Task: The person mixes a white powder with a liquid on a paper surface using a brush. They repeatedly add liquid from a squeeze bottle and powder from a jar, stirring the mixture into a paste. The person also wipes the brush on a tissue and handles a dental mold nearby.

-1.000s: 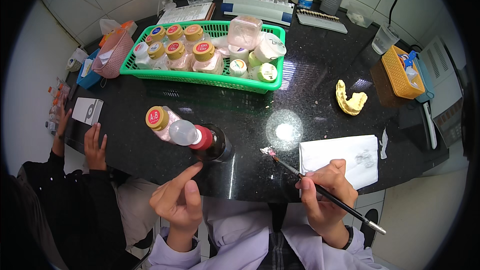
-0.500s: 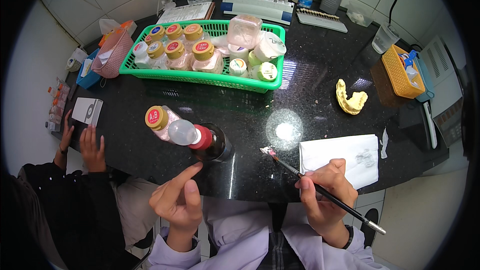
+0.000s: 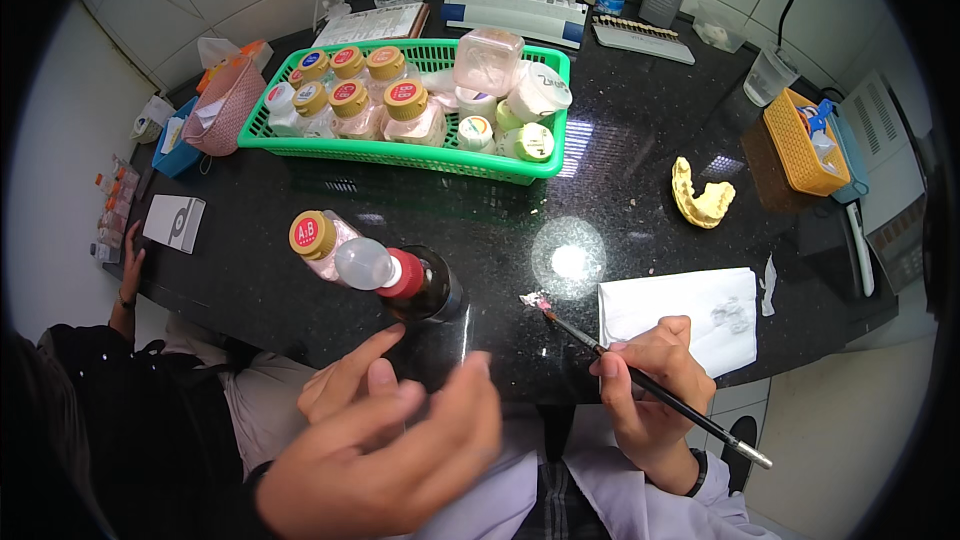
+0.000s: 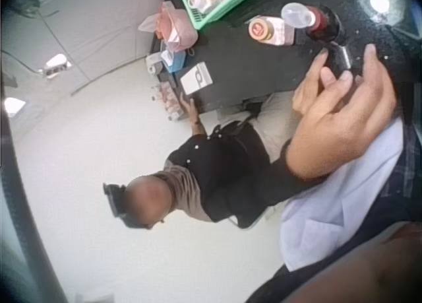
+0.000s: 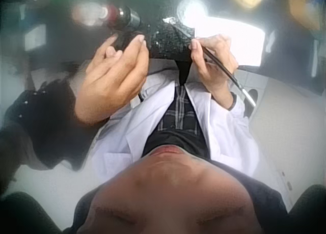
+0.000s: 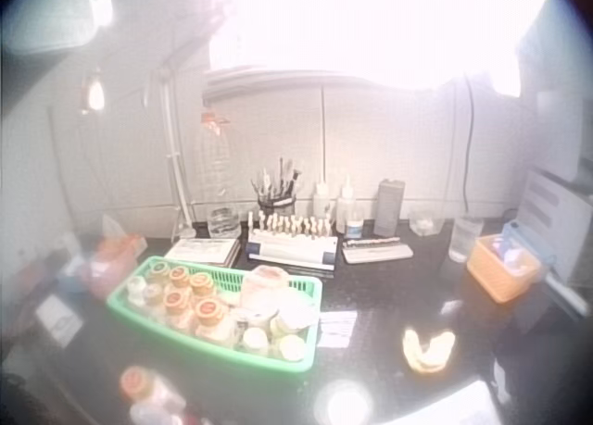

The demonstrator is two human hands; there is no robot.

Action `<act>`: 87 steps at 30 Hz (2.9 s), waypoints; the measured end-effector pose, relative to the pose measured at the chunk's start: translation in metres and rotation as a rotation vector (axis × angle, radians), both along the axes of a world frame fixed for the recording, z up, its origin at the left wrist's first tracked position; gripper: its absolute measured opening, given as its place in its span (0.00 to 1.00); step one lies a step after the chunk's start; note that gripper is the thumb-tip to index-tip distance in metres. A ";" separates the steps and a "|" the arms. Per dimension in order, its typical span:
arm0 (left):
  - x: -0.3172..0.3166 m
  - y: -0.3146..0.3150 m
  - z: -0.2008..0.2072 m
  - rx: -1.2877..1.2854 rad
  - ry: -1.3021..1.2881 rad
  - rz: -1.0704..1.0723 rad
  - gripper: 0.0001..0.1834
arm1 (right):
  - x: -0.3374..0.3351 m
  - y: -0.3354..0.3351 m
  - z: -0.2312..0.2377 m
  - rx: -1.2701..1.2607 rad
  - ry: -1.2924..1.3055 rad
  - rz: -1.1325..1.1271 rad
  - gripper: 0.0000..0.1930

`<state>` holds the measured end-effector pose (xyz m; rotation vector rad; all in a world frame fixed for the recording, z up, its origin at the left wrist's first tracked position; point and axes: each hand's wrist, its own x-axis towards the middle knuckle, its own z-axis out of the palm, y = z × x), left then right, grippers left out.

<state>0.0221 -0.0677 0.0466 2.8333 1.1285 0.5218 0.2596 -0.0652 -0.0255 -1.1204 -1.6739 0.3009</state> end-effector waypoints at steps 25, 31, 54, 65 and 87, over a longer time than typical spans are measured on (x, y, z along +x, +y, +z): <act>0.025 0.010 -0.024 -0.227 -0.001 -0.334 0.06 | 0.005 0.000 -0.002 0.041 0.026 -0.001 0.08; -0.003 -0.015 -0.074 -0.192 -0.571 0.726 0.08 | 0.006 -0.005 -0.006 0.082 0.278 -0.041 0.08; 0.064 -0.025 -0.098 0.089 -0.727 -0.083 0.07 | 0.059 -0.043 0.012 -0.140 0.202 -0.148 0.08; 0.094 -0.042 -0.145 -0.217 -0.719 -0.268 0.03 | 0.095 -0.036 0.030 -0.051 0.400 -0.225 0.08; 0.079 -0.038 -0.173 -0.348 -0.744 -0.157 0.03 | 0.211 0.041 0.142 0.162 0.083 -0.469 0.09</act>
